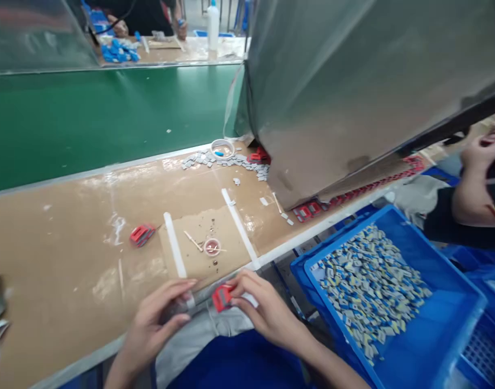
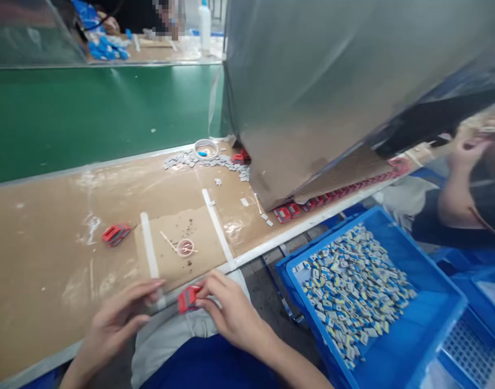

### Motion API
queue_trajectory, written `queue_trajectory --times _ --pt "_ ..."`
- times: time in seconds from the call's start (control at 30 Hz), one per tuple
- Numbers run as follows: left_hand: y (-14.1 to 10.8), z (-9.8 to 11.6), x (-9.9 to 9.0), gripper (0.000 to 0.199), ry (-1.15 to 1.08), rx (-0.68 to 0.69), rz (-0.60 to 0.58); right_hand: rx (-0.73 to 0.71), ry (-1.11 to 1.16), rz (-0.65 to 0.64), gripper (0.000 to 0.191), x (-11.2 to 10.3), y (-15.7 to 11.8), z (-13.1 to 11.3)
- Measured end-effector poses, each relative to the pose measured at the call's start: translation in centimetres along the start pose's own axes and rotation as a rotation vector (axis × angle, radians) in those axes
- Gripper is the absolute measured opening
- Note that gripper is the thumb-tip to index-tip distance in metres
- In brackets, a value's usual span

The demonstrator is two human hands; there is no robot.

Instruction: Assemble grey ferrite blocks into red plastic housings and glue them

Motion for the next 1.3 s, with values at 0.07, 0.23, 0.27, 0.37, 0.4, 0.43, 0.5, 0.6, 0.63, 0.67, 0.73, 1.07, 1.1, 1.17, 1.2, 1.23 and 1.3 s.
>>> queue_trajectory --times 0.07,0.23,0.27,0.37,0.4,0.43,0.5,0.6,0.63,0.67,0.73,1.07,1.1,1.17,1.2,1.23,1.3 --pt "0.8 -1.5 -3.7 0.031 0.248 -0.031 0.254 0.053 -0.156 0.226 0.014 -5.2 -1.6 1.3" --pt "5.0 -4.7 -8.0 0.050 0.650 -0.085 0.346 0.149 -0.707 0.702 0.016 -15.7 -3.7 5.3" --pt "5.7 -5.1 -8.1 0.050 0.650 -0.098 0.314 0.156 -0.758 0.732 0.018 -16.4 -3.4 6.0" --pt "6.2 -5.3 -8.2 0.046 0.650 -0.150 0.289 0.164 -0.866 0.770 0.023 -16.4 -1.9 7.5" --pt "5.9 -5.1 -8.1 0.044 0.659 -0.164 0.306 0.164 -0.902 0.783 0.024 -16.1 -1.5 7.7" --pt "5.5 -4.9 -8.0 0.042 0.665 -0.178 0.326 0.165 -0.933 0.798 0.025 -15.8 -1.1 7.9" --pt "4.5 -4.5 -7.7 0.040 0.658 -0.193 0.370 0.182 -0.975 0.816 0.025 -15.4 -0.4 8.2" --pt "3.2 -4.4 -6.8 0.041 0.608 -0.200 0.434 0.201 -0.993 0.824 0.022 -15.4 0.4 8.6" --pt "2.9 -4.3 -6.5 0.041 0.588 -0.208 0.455 0.194 -0.981 0.819 0.021 -15.4 0.7 8.7" --pt "2.7 -4.3 -6.2 0.041 0.568 -0.215 0.477 0.182 -0.958 0.808 0.021 -15.3 0.9 8.8" --pt "2.5 -4.0 -5.7 0.040 0.526 -0.234 0.517 0.150 -0.892 0.770 0.021 -15.1 1.3 8.8" --pt "4.1 -3.6 -6.7 0.035 0.503 -0.312 0.476 0.170 -0.959 0.828 0.026 -15.5 0.7 9.3" --pt "4.4 -3.6 -6.9 0.036 0.499 -0.328 0.449 0.168 -0.965 0.835 0.026 -15.6 0.7 9.6" --pt "4.7 -3.4 -7.1 0.037 0.465 -0.358 0.391 0.157 -0.966 0.850 0.029 -15.8 0.7 10.1" --pt "4.7 -3.2 -7.1 0.038 0.425 -0.366 0.375 0.150 -0.962 0.856 0.030 -15.9 0.6 10.2" --pt "4.5 -2.9 -7.0 0.038 0.361 -0.373 0.370 0.140 -0.958 0.863 0.031 -15.9 0.5 10.2" --pt "3.6 -2.7 -6.7 0.040 0.165 -0.405 0.403 0.107 -0.945 0.885 0.034 -15.7 0.1 9.7"
Point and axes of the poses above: each hand's wrist, its own y-axis towards the middle knuckle, its own x-axis out of the palm, z = x × y, the point moved 7 cm from there along y, towards the middle knuckle, and after that the axes turned 5 degrees about -x, right-handed, at the moved point
